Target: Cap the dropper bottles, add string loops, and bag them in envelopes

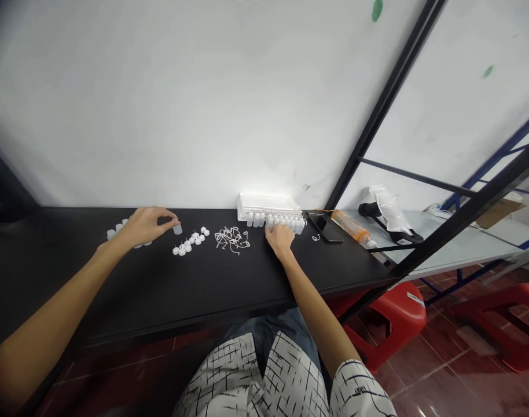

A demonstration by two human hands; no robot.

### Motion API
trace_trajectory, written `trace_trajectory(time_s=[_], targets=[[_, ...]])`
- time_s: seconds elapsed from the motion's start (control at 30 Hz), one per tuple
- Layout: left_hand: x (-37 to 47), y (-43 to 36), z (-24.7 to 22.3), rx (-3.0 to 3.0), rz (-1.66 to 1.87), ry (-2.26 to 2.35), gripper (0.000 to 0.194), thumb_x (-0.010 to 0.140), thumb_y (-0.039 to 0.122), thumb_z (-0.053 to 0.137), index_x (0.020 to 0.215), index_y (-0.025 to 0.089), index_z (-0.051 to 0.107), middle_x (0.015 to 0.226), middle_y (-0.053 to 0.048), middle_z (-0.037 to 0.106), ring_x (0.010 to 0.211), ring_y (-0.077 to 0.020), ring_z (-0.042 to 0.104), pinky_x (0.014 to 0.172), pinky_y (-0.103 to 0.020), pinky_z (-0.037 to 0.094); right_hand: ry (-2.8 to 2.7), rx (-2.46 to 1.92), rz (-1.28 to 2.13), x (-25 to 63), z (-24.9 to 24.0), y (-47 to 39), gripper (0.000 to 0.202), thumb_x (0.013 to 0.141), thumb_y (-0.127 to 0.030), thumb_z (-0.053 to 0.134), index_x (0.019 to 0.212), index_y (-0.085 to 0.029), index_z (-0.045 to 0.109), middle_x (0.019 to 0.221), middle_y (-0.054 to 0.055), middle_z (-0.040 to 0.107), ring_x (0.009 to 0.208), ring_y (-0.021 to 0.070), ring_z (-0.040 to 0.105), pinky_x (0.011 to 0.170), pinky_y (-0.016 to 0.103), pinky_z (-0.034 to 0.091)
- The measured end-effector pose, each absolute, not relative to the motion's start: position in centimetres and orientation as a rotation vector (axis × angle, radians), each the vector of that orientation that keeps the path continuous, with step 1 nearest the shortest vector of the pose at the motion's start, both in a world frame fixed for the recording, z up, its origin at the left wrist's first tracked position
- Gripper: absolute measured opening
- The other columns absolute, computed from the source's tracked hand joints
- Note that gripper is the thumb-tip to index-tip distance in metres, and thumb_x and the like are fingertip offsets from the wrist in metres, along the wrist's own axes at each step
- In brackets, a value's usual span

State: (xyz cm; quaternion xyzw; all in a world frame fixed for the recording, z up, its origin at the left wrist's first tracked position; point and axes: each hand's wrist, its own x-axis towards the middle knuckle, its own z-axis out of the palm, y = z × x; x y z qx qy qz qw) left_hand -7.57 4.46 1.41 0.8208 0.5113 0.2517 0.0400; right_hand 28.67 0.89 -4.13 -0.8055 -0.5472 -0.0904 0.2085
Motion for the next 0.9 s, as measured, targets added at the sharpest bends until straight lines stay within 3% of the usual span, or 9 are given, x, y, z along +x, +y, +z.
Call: trace_trajectory(time_s=[0.3, 0.5, 0.57, 0.67, 0.77, 0.9], targets=[[-6.2, 2.8, 2.1, 2.061, 1.137, 1.297, 0.028, 0.079, 0.048, 0.063, 0.086, 0.023, 0.073, 0.101, -0.007, 0.076, 0.101, -0.0293, 0.067, 0.091, -0.038, 0.049, -1.623, -1.894, -0.326, 24.8, -2.9, -0.4, 0.053, 0.093, -0.049, 0.047, 0.055, -0.018, 0.064, 0.065, 0.009, 0.069, 0.069, 0.0214, 0.065, 0.061, 0.028, 0.039], [-5.0, 2.2, 2.0, 1.685, 1.221, 0.898, 0.038, 0.079, 0.054, 0.068, 0.089, 0.017, 0.065, 0.101, -0.012, 0.074, 0.097, -0.0243, 0.069, 0.092, -0.037, 0.052, -1.864, -1.641, -0.055, 21.6, -2.0, 0.3, 0.020, 0.085, -0.033, 0.060, 0.072, -0.022, 0.071, 0.080, 0.001, 0.073, 0.079, 0.0180, 0.065, 0.064, 0.025, 0.040], [-4.6, 2.0, 1.7, 1.589, 1.216, 0.854, 0.037, 0.080, 0.052, 0.069, 0.088, 0.016, 0.062, 0.089, -0.009, 0.072, 0.085, -0.0214, 0.070, 0.085, -0.037, 0.055, -1.883, -1.638, 0.009, 21.4, -1.9, 0.5, 0.013, 0.083, -0.029, 0.061, 0.079, -0.024, 0.072, 0.085, -0.001, 0.074, 0.084, 0.0185, 0.066, 0.066, 0.025, 0.042], [-3.9, 1.9, 1.2, 1.518, 1.192, 0.866, 0.034, 0.081, 0.048, 0.068, 0.088, 0.015, 0.061, 0.069, -0.001, 0.061, 0.059, -0.0148, 0.062, 0.063, -0.032, 0.056, -1.849, -1.738, 0.007, 22.0, -2.1, 0.6, 0.016, 0.082, -0.022, 0.059, 0.088, -0.025, 0.073, 0.091, 0.000, 0.074, 0.090, 0.0203, 0.066, 0.070, 0.027, 0.045], [-3.2, 1.7, 0.6, 1.551, 1.156, 0.882, 0.034, 0.084, 0.048, 0.065, 0.091, 0.015, 0.062, 0.063, 0.002, 0.050, 0.046, -0.0095, 0.048, 0.042, -0.024, 0.046, -1.813, -1.870, 0.034, 23.2, -2.7, 0.6, 0.020, 0.081, -0.023, 0.061, 0.099, -0.024, 0.071, 0.090, 0.001, 0.075, 0.091, 0.0222, 0.067, 0.072, 0.030, 0.047], [-2.6, 1.5, -0.3, 1.637, 1.100, 0.921, 0.040, 0.084, 0.050, 0.065, 0.103, 0.015, 0.067, 0.058, 0.004, 0.045, 0.041, -0.0069, 0.036, 0.034, -0.021, 0.034, -1.842, -1.926, 0.119, 24.2, -3.3, 0.7, 0.014, 0.082, -0.025, 0.066, 0.095, -0.024, 0.071, 0.089, 0.001, 0.076, 0.091, 0.0224, 0.067, 0.073, 0.030, 0.048]])
